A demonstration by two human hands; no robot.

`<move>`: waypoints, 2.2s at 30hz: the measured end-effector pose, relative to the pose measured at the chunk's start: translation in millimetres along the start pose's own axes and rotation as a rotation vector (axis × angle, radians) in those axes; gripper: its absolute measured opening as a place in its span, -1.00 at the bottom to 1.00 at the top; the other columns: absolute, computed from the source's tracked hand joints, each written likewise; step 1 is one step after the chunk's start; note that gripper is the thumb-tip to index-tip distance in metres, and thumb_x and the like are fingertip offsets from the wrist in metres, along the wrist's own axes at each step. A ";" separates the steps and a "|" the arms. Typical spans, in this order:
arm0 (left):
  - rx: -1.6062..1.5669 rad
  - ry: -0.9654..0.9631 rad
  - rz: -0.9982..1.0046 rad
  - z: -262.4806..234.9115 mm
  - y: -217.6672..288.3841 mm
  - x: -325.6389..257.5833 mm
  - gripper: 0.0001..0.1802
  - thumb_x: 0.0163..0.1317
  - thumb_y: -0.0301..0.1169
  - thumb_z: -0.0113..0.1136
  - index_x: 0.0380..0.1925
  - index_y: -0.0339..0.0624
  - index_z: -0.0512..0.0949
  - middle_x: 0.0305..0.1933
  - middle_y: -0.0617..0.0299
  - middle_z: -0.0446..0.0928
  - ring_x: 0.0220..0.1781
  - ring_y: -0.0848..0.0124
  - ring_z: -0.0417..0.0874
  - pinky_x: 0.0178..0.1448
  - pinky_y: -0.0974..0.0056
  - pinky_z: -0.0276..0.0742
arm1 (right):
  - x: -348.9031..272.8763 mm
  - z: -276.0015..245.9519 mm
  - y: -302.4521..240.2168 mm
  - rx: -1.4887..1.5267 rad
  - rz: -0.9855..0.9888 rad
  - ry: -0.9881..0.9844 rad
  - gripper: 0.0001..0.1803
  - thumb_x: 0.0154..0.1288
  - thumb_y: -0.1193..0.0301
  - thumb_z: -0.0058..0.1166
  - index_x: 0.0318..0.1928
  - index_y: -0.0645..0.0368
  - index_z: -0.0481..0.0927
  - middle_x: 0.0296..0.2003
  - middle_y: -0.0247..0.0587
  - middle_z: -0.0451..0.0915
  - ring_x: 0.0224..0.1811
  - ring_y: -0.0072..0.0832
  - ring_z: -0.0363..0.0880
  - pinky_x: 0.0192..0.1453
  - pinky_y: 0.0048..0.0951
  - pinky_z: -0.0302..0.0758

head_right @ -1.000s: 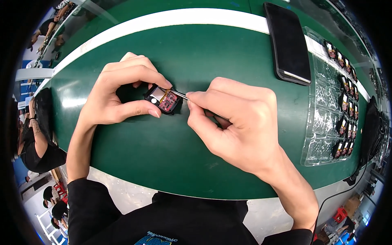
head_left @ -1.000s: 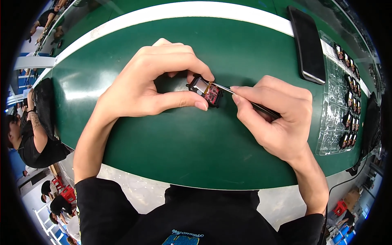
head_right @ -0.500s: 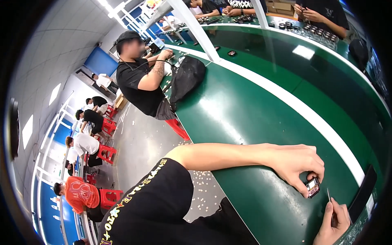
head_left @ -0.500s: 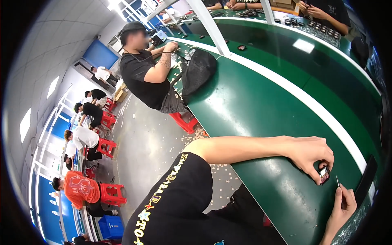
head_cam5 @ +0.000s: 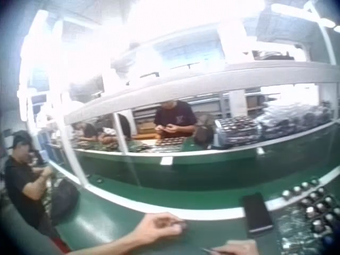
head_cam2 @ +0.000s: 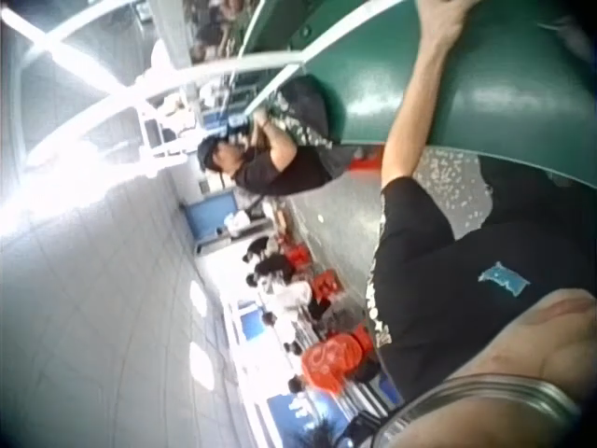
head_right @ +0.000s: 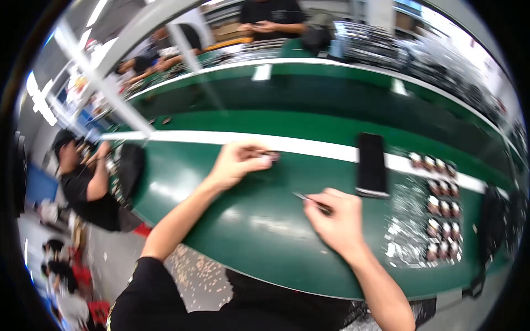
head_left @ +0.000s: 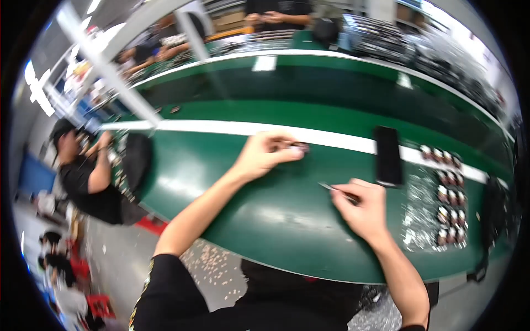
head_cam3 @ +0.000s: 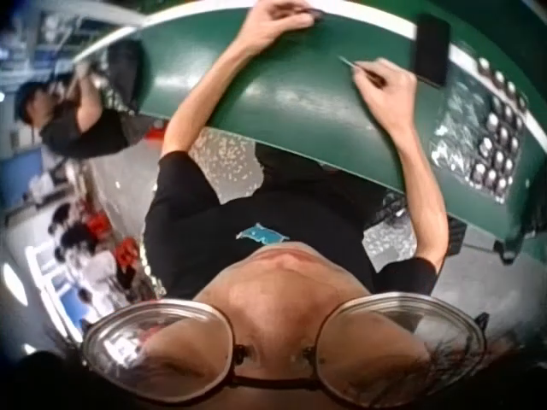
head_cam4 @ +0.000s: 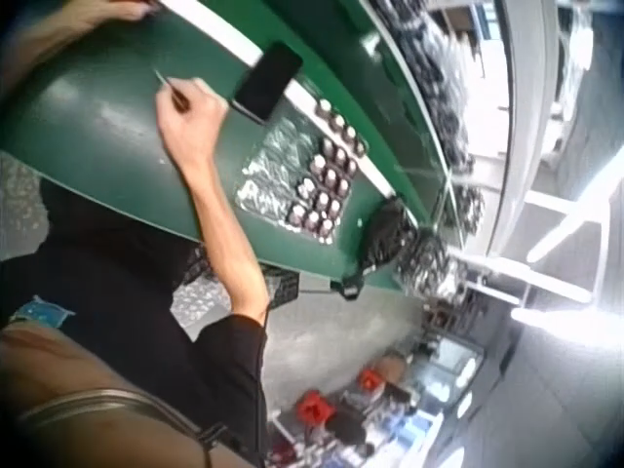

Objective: Assemble small electronic components into a housing using tweezers.

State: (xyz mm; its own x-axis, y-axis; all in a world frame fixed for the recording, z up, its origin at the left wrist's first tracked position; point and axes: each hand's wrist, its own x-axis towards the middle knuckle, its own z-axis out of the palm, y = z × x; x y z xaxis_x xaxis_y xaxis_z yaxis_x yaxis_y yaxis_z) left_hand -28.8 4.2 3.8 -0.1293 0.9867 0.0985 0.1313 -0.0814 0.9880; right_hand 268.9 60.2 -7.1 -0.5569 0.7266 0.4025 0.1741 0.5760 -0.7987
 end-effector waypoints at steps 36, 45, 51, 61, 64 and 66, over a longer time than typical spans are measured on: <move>1.027 0.015 0.490 -7.3 -8.7 158.7 -0.72 0.45 -0.27 0.39 0.03 -0.18 0.79 0.22 -0.03 0.73 0.33 -0.06 0.70 0.46 -0.09 0.60 | -8.8 -7.1 6.2 0.024 -0.007 0.006 -0.86 0.26 0.55 0.40 -0.21 0.38 0.87 -0.49 -0.02 0.71 -0.51 -0.32 0.70 -0.37 -0.33 0.53; 1.329 0.983 -0.200 -318.3 -89.4 27.5 -0.49 0.42 -0.05 0.43 0.22 -0.10 0.69 0.40 -0.04 0.57 0.53 -0.05 0.47 0.54 -0.25 0.42 | -8.3 -3.0 -3.4 -0.049 0.023 -0.044 -0.85 0.26 0.57 0.45 -0.19 0.40 0.86 -0.57 -0.16 0.59 -0.59 -0.52 0.51 -0.46 -0.41 0.34; 1.269 0.955 -0.180 -324.0 -95.2 38.2 -0.54 0.43 -0.08 0.43 0.18 -0.08 0.67 0.21 0.10 0.70 0.38 0.03 0.62 0.45 -0.16 0.53 | -5.4 -3.3 -1.9 -0.103 0.039 -0.071 -0.85 0.27 0.60 0.44 -0.16 0.41 0.86 -0.59 -0.27 0.48 -0.59 -0.59 0.40 -0.46 -0.45 0.22; 1.187 0.904 0.117 -313.5 -75.7 33.0 -0.62 0.31 -0.25 0.55 0.00 -0.23 0.71 -0.03 0.02 0.77 0.19 -0.04 0.71 0.27 -0.12 0.68 | -7.2 3.0 -2.4 -0.042 0.039 -0.061 -0.90 0.38 0.59 0.42 -0.20 0.44 0.82 -0.56 -0.37 0.39 -0.50 -0.66 0.31 -0.41 -0.46 0.12; 1.011 0.554 0.525 -190.3 -76.5 68.7 -0.58 0.23 -0.33 0.55 0.05 -0.23 0.71 -0.07 0.08 0.77 0.10 0.02 0.71 0.25 -0.04 0.64 | -11.8 -17.6 9.7 -0.054 0.123 -0.097 -0.82 0.52 0.52 0.36 -0.02 0.41 0.83 -0.33 -0.27 0.65 -0.28 -0.59 0.54 -0.16 -0.50 0.39; 0.871 0.205 0.595 -109.7 -57.5 61.0 -0.59 0.26 -0.33 0.52 0.08 -0.19 0.70 -0.03 0.10 0.73 0.15 0.03 0.67 0.24 -0.06 0.63 | -13.8 -30.8 3.4 -0.093 0.165 -0.129 -0.77 0.61 0.47 0.34 0.07 0.42 0.83 -0.22 -0.20 0.81 -0.18 -0.54 0.69 -0.02 -0.49 0.62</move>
State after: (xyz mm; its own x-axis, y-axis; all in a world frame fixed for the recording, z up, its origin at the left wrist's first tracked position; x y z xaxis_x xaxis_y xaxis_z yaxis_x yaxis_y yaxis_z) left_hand -152.1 53.7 -34.0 0.0349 0.7729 0.6336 0.8725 -0.3328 0.3578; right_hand 302.2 63.7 -1.6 -0.6127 0.7634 0.2046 0.3424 0.4898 -0.8018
